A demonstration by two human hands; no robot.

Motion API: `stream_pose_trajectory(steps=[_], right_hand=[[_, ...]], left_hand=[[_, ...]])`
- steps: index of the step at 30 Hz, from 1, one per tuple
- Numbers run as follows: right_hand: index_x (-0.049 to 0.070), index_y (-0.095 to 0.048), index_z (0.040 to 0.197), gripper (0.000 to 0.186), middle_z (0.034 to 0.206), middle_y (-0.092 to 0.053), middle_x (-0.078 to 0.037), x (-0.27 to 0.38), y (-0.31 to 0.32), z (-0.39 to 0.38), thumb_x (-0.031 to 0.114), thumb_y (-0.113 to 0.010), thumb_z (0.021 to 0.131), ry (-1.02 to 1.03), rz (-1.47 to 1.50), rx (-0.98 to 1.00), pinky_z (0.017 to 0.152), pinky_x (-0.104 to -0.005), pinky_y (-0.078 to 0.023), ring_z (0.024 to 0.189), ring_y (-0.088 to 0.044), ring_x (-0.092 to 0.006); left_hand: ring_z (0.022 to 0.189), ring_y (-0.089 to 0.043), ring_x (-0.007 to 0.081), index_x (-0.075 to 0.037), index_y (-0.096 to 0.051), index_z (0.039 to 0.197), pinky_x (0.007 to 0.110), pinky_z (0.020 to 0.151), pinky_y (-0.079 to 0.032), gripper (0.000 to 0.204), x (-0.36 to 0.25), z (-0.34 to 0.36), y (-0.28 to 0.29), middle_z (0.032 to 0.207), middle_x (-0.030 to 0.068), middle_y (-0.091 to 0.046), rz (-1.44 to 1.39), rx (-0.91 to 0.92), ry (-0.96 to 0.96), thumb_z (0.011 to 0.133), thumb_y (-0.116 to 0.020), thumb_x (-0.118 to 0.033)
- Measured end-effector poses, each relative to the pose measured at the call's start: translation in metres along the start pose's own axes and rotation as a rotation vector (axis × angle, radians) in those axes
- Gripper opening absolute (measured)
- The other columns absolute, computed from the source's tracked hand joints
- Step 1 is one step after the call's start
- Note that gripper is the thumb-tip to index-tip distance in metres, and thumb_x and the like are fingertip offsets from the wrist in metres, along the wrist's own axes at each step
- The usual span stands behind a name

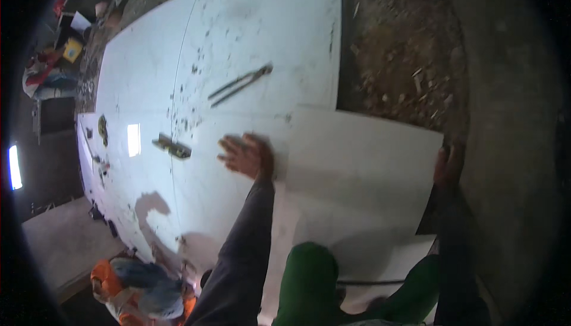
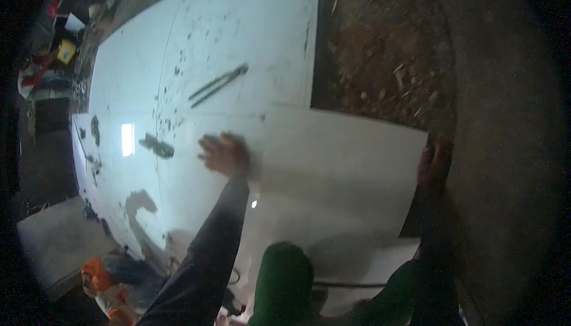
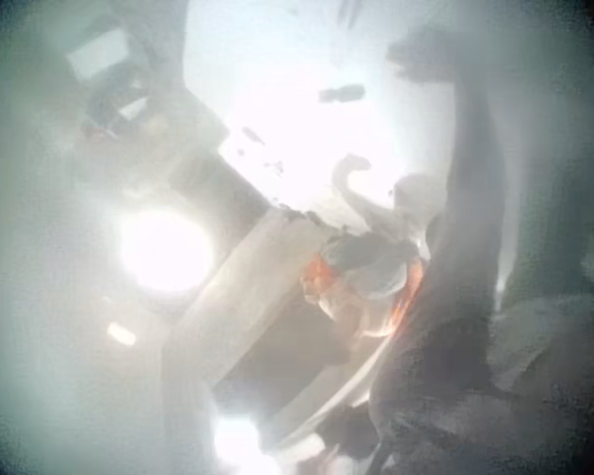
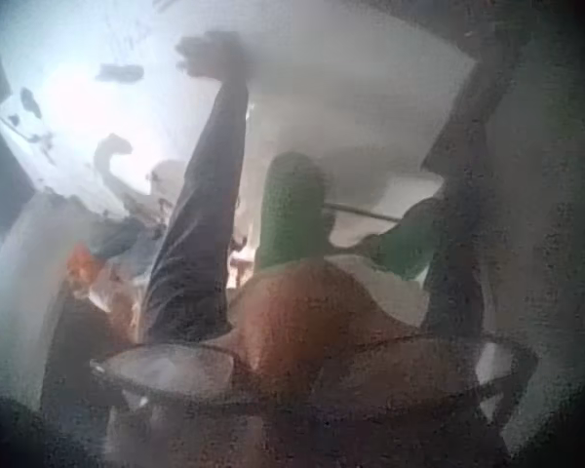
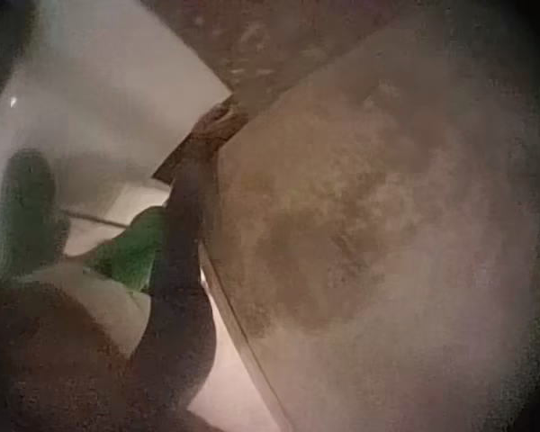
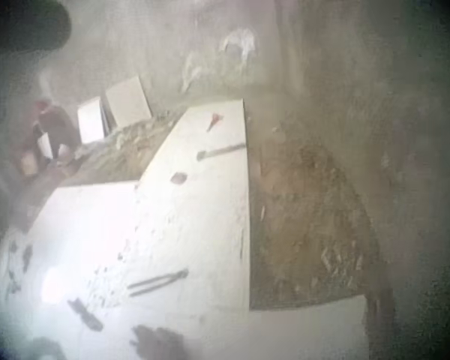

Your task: The person test-fits a tile onto the floor, chisels the base of the door frame using a hammer and chisel, and positions the tile into place by hand.

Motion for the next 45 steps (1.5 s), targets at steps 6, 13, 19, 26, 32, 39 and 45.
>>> stream_pose_trajectory(steps=[6,13,19,26,32,39,45], right_hand=[[-0.007,-0.05,0.147,0.056,0.147,-0.052,-0.034,-0.015,0.0,0.012,0.036,-0.046,0.111,-0.235,-0.029,0.227,0.118,-0.0552,-0.037,0.139,-0.049,-0.0487],[-0.003,-0.051,0.148,0.051,0.143,-0.055,-0.03,0.004,-0.01,0.008,0.032,-0.047,0.112,-0.093,0.06,0.139,0.115,-0.0537,-0.04,0.135,-0.052,-0.0468],[-0.004,-0.052,0.147,0.049,0.148,-0.053,-0.027,0.045,-0.029,0.04,0.027,-0.056,0.109,-0.131,-0.045,0.076,0.118,-0.05,-0.04,0.138,-0.051,-0.0439],[-0.001,-0.05,0.15,0.056,0.15,-0.054,-0.028,0.336,-0.078,0.233,0.02,-0.062,0.099,0.279,0.403,0.128,0.117,-0.0549,-0.04,0.139,-0.051,-0.0465],[-0.004,-0.044,0.154,0.064,0.166,-0.035,-0.029,0.404,-0.165,0.36,0.035,-0.05,0.103,0.255,0.198,0.05,0.128,-0.0568,-0.024,0.157,-0.029,-0.0439],[-0.002,-0.038,0.159,0.071,0.169,-0.03,-0.028,0.443,-0.147,0.402,0.039,-0.051,0.103,0.148,0.232,0.088,0.125,-0.0636,-0.024,0.158,-0.024,-0.0468],[-0.001,-0.037,0.16,0.071,0.168,-0.031,-0.028,0.418,-0.149,0.397,0.038,-0.053,0.102,0.129,0.158,0.174,0.124,-0.0642,-0.026,0.157,-0.026,-0.0479]], left_hand=[[0.155,-0.024,0.0535,-0.006,-0.037,0.163,0.063,0.125,-0.023,0.073,-0.031,0.0,0.018,0.173,0.0153,-0.027,-0.129,0.124,0.017,0.108,-0.039,-0.054],[0.158,-0.017,0.0514,-0.005,-0.034,0.164,0.061,0.128,-0.016,0.075,-0.02,0.008,0.025,0.173,0.0163,-0.026,-0.175,0.171,0.038,0.106,-0.045,-0.051],[0.155,-0.027,0.0509,-0.004,-0.042,0.16,0.063,0.121,-0.028,0.077,-0.016,-0.003,-0.003,0.173,0.0168,-0.027,0.016,-0.065,-0.078,0.105,-0.05,-0.057],[0.161,-0.012,0.0472,-0.007,-0.022,0.168,0.063,0.127,-0.014,0.085,-0.008,0.008,0.0,0.175,0.016,-0.02,0.081,0.144,0.0,0.106,-0.044,-0.061],[0.16,-0.011,0.0477,-0.005,-0.023,0.167,0.063,0.127,-0.013,0.084,-0.041,0.006,0.025,0.174,0.0187,-0.019,-0.071,0.324,0.042,0.107,-0.038,-0.061],[0.155,-0.023,0.05,-0.004,-0.024,0.165,0.064,0.121,-0.026,0.075,-0.012,0.032,0.026,0.171,0.0195,-0.023,0.016,0.375,0.058,0.11,-0.037,-0.053],[0.102,-0.067,0.0279,0.003,-0.071,0.112,0.041,0.088,-0.054,0.018,-0.233,0.126,0.08,0.103,0.0157,-0.069,-0.904,0.69,-0.237,0.101,-0.066,-0.01]])
Point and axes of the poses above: each hand's wrist, its own z-axis towards the middle knuckle, its own y-axis out of the back of the hand, x = y × z, the point moved 3 cm from there along z, towards the middle knuckle
